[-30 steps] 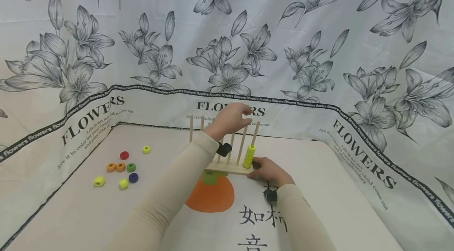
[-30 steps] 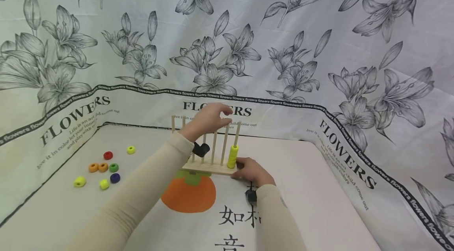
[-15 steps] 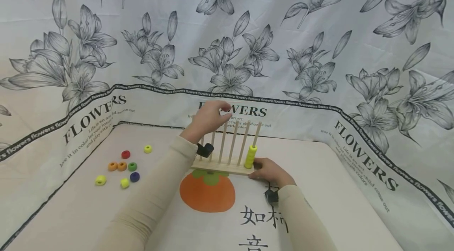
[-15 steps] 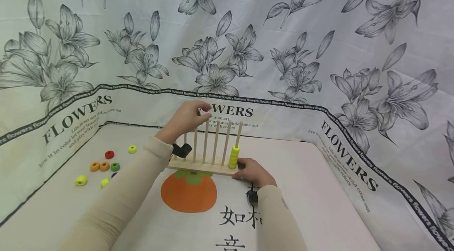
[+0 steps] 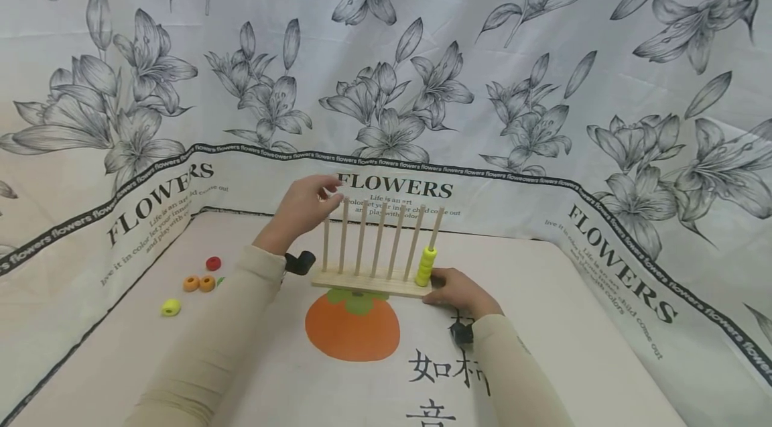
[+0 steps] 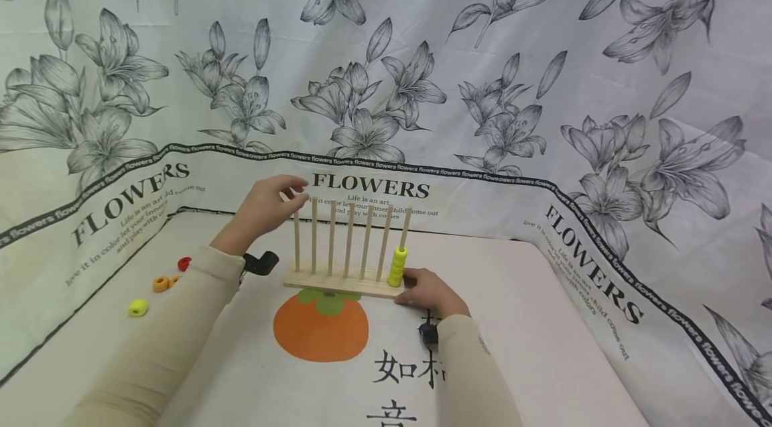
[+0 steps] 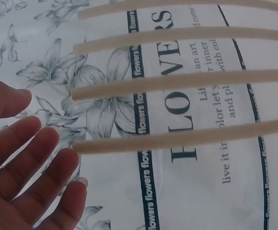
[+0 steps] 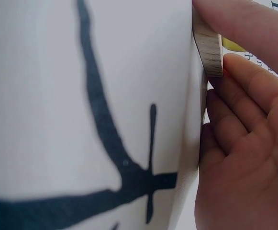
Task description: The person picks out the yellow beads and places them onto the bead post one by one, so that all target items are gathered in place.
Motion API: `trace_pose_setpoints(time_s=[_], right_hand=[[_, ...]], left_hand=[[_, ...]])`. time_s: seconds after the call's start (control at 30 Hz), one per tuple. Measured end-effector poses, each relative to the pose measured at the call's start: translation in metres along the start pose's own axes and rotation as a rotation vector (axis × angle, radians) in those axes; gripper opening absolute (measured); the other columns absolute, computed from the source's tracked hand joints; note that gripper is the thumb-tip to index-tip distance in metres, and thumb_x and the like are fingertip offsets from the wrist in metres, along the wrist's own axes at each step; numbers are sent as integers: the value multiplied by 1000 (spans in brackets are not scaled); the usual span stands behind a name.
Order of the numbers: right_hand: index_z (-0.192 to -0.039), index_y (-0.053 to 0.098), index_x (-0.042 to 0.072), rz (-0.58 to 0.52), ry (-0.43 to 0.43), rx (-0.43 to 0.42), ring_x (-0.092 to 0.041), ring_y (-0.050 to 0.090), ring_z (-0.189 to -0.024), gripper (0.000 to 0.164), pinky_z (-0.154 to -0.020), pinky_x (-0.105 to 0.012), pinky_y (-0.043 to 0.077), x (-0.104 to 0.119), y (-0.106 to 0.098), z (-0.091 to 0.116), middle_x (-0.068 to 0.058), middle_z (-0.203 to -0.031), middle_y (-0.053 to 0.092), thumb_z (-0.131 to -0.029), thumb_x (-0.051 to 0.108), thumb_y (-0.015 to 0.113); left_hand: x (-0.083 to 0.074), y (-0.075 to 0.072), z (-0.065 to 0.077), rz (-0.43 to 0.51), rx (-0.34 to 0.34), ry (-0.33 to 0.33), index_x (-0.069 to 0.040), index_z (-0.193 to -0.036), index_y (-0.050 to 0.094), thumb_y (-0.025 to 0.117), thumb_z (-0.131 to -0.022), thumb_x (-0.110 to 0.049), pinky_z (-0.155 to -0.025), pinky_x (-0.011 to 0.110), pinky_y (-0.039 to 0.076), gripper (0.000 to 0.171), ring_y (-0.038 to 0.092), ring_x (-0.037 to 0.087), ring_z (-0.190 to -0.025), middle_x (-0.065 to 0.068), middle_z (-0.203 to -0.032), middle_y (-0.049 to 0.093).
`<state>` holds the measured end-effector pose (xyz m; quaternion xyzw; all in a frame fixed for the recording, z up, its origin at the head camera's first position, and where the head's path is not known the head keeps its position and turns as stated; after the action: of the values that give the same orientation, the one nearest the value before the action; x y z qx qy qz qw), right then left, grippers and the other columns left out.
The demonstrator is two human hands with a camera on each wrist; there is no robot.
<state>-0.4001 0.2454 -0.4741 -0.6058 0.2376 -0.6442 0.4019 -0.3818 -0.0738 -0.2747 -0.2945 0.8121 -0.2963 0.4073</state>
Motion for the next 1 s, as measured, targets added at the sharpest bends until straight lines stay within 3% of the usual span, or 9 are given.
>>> trace_pose_setpoints(time_s=[0.33,0.57,0.8,1.0], right_hand=[[-139,53,25,-7,13,6,-32,44,-136,78,-112,-62,30,-2,0,0,-2,-145,51,-69,44,83],[-141,52,23,-3,20,-1,-34,43,-137,80,-112,-61,29,-1,-1,1,-4,-146,50,-70,44,82],[-141,52,22,7,17,-3,-35,42,-138,79,-113,-61,29,1,-3,3,-6,-147,50,-71,43,82],[-141,51,21,5,19,-2,-35,42,-137,80,-113,-61,29,0,-1,2,-6,-147,50,-71,41,83]], left_hand=[[46,-12,20,-31,-5,-82,-6,-129,60,60,-95,-25,-92,49,50,39,60,32,-111,16,-120,65],[78,-17,31,-31,-8,-96,-5,-131,58,61,-94,-26,-99,50,48,42,57,34,-117,16,-128,61],[109,-19,41,-25,32,-175,-7,-133,56,60,-94,-27,-102,54,45,44,53,35,-122,16,-132,58],[124,-18,48,-45,75,-205,-6,-134,54,59,-95,-27,-105,55,41,45,51,37,-125,19,-135,55]])
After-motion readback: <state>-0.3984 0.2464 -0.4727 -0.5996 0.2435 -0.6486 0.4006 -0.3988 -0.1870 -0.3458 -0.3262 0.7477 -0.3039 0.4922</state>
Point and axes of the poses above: each hand's wrist, its own z-axis away from the middle knuckle, its own y-axis out of the palm, x = y × z, the point moved 6 cm from there along -z, towards the middle knuckle
